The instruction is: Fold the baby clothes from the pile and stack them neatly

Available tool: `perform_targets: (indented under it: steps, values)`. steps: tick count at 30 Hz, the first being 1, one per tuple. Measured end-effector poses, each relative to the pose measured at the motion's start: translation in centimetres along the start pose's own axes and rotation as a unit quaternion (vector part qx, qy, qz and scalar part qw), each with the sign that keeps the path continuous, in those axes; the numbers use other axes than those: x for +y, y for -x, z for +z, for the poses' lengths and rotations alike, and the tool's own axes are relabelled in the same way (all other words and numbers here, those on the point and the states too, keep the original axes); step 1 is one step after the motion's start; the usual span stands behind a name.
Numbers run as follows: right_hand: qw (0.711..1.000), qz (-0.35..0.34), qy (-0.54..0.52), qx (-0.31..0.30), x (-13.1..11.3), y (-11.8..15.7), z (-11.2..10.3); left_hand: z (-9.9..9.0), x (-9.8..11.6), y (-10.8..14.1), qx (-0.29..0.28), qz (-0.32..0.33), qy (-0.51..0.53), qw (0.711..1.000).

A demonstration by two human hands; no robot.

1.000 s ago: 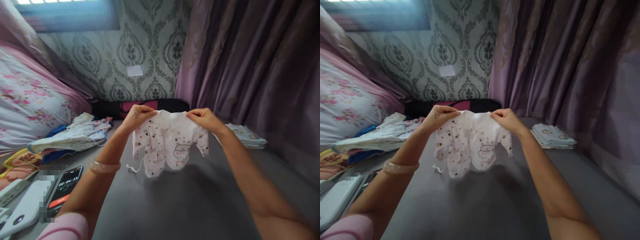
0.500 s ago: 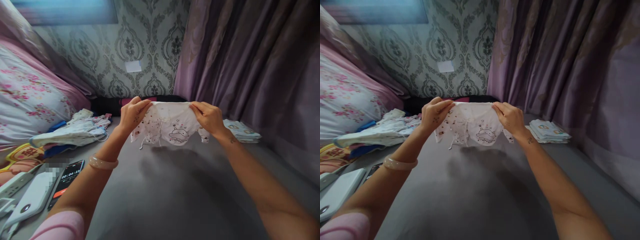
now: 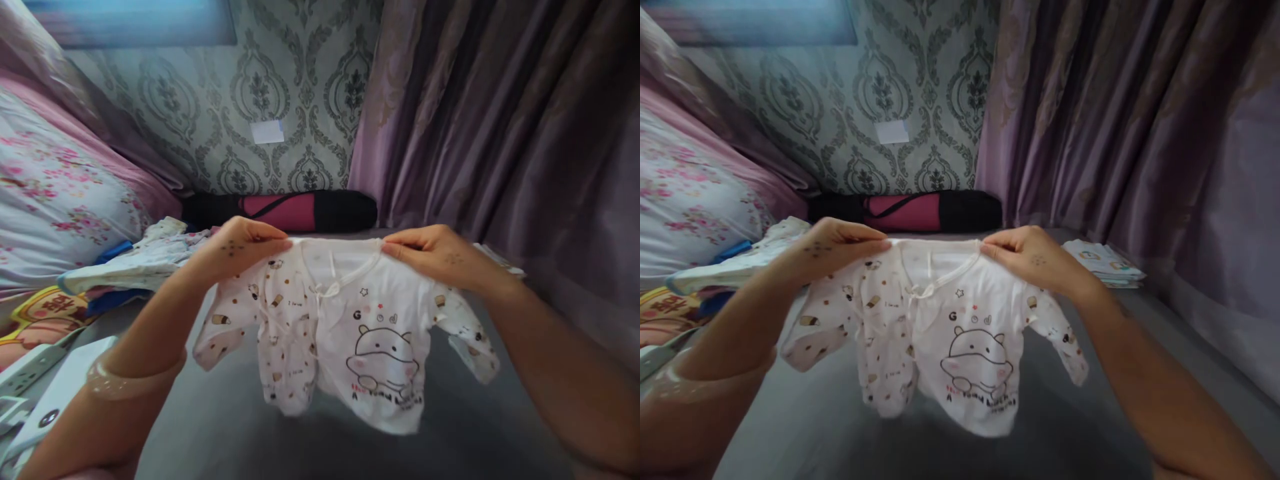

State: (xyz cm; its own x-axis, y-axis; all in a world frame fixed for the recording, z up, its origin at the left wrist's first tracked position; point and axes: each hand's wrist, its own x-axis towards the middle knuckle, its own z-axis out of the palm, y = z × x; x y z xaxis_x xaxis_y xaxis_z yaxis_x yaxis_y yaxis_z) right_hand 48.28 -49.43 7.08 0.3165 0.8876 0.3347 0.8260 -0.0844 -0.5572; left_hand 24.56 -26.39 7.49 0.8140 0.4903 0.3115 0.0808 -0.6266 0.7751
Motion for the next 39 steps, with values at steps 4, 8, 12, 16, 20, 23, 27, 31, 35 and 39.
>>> perform_targets:
  steps: [4,8,12,16,20,23,27,31,35,39]
  values:
    - [0.992,0.021,0.048,-0.114,5.7,-1.6,5.1,4.2,-8.4,-2.3,-0.144,-0.024,-0.066,0.987]
    - [0.980,0.079,0.120,-0.139,10.4,-1.4,10.6,9.3,-15.7,-3.1,-0.157,-0.061,-0.129,0.977]
    - [0.960,0.108,0.207,-0.156,12.5,-1.1,13.4,12.1,-18.6,-3.4,-0.151,-0.054,-0.184,0.970]
    - [0.946,0.104,0.259,-0.166,13.4,-1.7,14.2,12.6,-19.2,-4.0,-0.143,-0.040,-0.221,0.964]
    - [0.937,0.116,0.275,-0.182,14.4,-3.0,14.7,12.9,-19.9,-5.2,-0.136,-0.042,-0.241,0.960]
    - [0.935,0.123,0.274,-0.188,15.2,-4.1,15.0,13.0,-20.5,-6.3,-0.132,-0.039,-0.247,0.959]
    - [0.934,0.125,0.282,-0.183,16.2,-5.5,15.1,13.0,-21.3,-8.0,-0.128,-0.033,-0.247,0.960]
    - [0.943,0.128,0.261,-0.165,17.1,-6.5,15.2,13.1,-22.0,-9.2,-0.128,-0.053,-0.256,0.957]
    - [0.974,0.088,0.181,-0.106,17.9,-6.8,16.1,13.4,-22.3,-9.6,-0.133,-0.054,-0.251,0.957]
    - [0.977,0.090,0.169,-0.094,18.1,-7.2,17.2,14.2,-22.3,-9.9,-0.139,-0.014,-0.219,0.966]
